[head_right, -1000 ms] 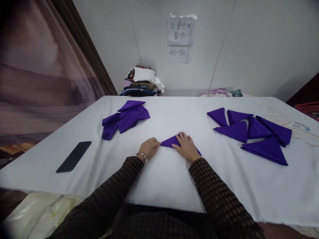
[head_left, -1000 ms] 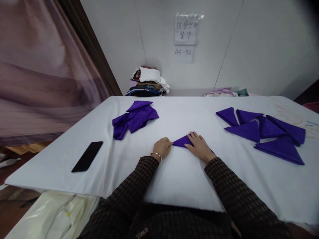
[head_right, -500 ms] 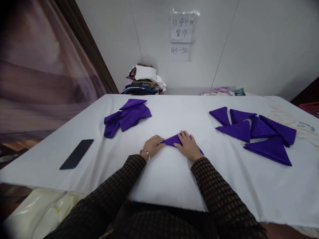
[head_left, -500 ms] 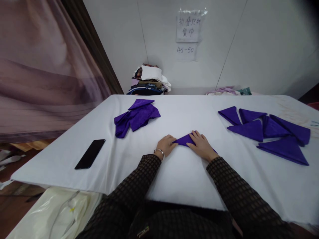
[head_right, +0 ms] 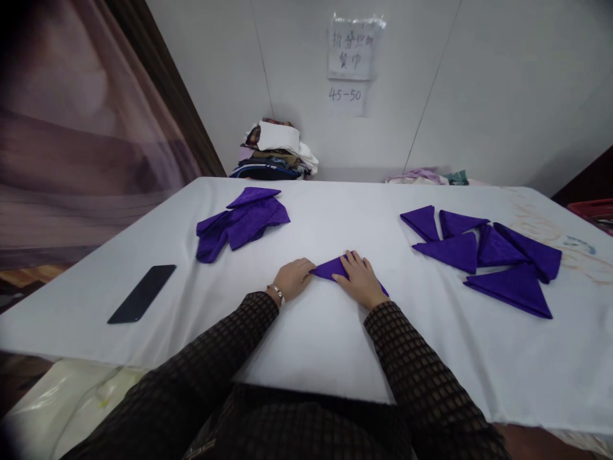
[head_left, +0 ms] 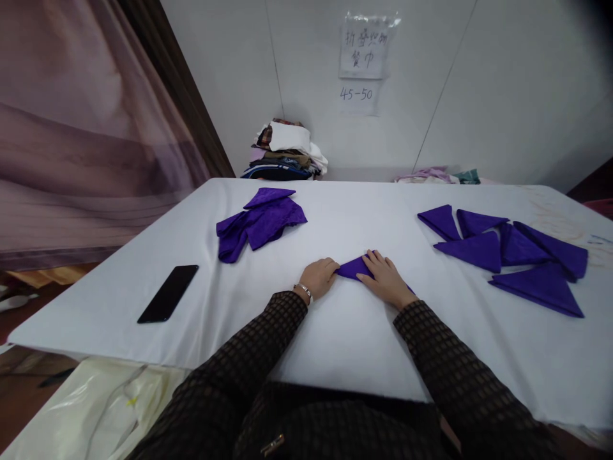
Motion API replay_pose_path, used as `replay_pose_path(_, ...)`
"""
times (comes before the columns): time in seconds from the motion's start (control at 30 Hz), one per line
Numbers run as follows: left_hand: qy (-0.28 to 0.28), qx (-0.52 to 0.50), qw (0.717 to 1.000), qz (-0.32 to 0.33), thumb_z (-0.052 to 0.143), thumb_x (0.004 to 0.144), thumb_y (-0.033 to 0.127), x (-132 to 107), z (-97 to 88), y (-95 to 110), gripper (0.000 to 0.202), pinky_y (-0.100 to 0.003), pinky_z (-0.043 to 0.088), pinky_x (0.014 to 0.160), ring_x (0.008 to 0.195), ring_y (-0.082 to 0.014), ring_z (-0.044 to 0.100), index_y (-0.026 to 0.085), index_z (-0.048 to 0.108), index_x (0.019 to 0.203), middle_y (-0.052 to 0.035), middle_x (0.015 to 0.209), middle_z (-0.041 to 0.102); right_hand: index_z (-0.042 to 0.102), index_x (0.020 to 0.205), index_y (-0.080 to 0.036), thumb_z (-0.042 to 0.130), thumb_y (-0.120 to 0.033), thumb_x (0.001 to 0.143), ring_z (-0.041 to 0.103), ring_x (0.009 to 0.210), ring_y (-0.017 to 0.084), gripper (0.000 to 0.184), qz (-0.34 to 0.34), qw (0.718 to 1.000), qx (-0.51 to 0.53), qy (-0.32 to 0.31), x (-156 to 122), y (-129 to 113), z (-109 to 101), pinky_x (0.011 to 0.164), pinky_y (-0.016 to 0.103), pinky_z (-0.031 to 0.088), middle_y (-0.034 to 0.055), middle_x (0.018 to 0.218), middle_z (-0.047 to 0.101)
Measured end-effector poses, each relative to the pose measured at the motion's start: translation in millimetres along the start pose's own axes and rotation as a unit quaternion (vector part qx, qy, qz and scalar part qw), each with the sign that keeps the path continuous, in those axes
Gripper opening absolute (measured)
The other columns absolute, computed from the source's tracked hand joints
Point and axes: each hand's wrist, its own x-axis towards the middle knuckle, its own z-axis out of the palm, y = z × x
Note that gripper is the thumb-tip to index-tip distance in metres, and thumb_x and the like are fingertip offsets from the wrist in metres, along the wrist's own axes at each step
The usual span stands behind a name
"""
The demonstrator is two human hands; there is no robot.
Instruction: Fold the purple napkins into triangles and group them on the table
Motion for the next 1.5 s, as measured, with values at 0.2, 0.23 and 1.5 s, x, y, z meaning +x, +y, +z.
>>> replay_pose_path(0.2,-0.014,-0.012,1.0,0.009,0.051,0.088,0.029,3.1,-1.4,-2.6,0.018,-0.031,0.044,0.084,0.096,-0.0171,0.055,0.022,0.059,0.103,-0.0043,0.105,0.06,0.033,0.143,-0.018,0.027,-0.06,0.089,0.016,0.14,0.029,0.068,-0.003,1.0,-0.001,-0.001,-0.4,-0.3,-0.9,0.109,0.049,0.019,0.0105,0.151,0.025)
replay_pose_path(0.23,-0.015,-0.012,1.0,0.011,0.052,0.088,0.03,4.3,-1.2,-3.1,0.018,-0.031,0.044,0.084,0.096,-0.0172,0.055,0.022,0.059,0.103,-0.0044,0.105,0.059,0.033,0.142,-0.018,0.028,-0.06,0.089,0.015,0.14,0.029,0.068,-0.002,1.0,-0.002,-0.001,-0.4,-0.1,-0.6,0.109,0.049,0.019,0.0106,0.151,0.025)
replay_pose_path(1.5,0.008,0.03,0.999,-0.011,0.049,0.081,0.009,4.8,4.3,-4.2,0.018,-0.032,0.044,0.082,0.09,-0.0184,0.056,0.02,0.059,0.091,-0.0036,0.092,0.063,0.035,0.142,-0.015,0.03,-0.06,0.089,0.017,0.139,0.03,0.069,-0.005,1.0,0.005,0.006,-0.6,0.0,0.0,0.109,0.049,0.021,0.0119,0.151,0.025)
